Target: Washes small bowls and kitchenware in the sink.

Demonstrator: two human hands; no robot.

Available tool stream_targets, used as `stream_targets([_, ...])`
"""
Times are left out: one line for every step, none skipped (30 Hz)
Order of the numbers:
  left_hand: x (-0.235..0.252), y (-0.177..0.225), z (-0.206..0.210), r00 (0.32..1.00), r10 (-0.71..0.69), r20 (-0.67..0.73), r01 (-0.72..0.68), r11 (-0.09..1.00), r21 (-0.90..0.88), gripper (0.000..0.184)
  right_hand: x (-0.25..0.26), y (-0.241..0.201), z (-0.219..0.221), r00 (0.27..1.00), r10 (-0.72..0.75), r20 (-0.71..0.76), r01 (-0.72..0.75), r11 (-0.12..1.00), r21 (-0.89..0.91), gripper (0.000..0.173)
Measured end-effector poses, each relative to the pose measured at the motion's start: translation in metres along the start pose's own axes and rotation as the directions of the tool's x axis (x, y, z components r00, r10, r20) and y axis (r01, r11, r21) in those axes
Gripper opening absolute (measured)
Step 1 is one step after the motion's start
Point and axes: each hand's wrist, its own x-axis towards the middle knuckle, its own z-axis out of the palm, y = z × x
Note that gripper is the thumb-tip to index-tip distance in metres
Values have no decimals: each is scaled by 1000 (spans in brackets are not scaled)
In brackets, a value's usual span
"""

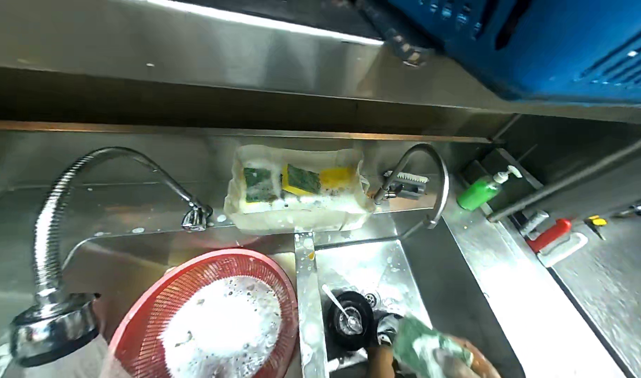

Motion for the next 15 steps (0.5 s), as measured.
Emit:
stream_targets([2,-1,-4,1000,2,-6,-2,1000,-13,39,10,-20,25,999,-28,25,27,999,45,35])
stream_targets([5,-3,-6,1000,12,-20,-13,999,-31,38,19,-43,53,997,-59,40,55,993,100,35])
stream_targets([0,3,-13,1000,8,-17,-9,996,-90,38,28,-67,81,994,-91,57,80,983,168,34])
stream_targets([-10,15,-23,1000,6,-2,-6,989,-145,40,39,-90,108,989,-127,79,105,965,242,29])
stream_targets([-23,29,-37,999,41,27,-35,982,-184,42,49,-110,132,983,-163,90,129,944,304,25])
stream_targets([-40,41,-54,991,113,64,-97,971,-220,43,57,-125,153,977,-191,89,150,927,344,21])
stream_targets([-62,53,-77,971,205,125,-165,948,-272,43,63,-134,172,974,-215,68,177,916,359,20])
stream_targets([-87,63,-106,935,299,192,-229,919,-321,43,66,-134,187,969,-241,49,208,910,358,23])
stream_targets([-110,71,-139,889,390,239,-297,890,-346,41,68,-126,198,961,-273,40,244,910,335,28])
stream_targets([-128,75,-175,844,471,256,-366,855,-369,40,68,-109,211,952,-305,35,283,914,291,30])
stream_targets([-140,72,-213,818,527,231,-415,818,-398,38,65,-82,222,945,-322,52,301,923,239,30])
stream_targets([-144,64,-250,832,532,156,-426,794,-435,37,59,-47,233,949,-302,94,281,941,191,27])
stream_targets([-143,53,-285,872,488,41,-407,767,-497,37,49,-7,246,960,-234,155,212,966,150,24])
stream_targets([-139,42,-318,906,411,-98,-386,711,-588,38,35,32,261,967,-119,226,97,990,106,23])
stream_targets([-134,30,-347,920,316,-233,-385,611,-692,39,15,67,279,958,30,286,-50,997,64,25])
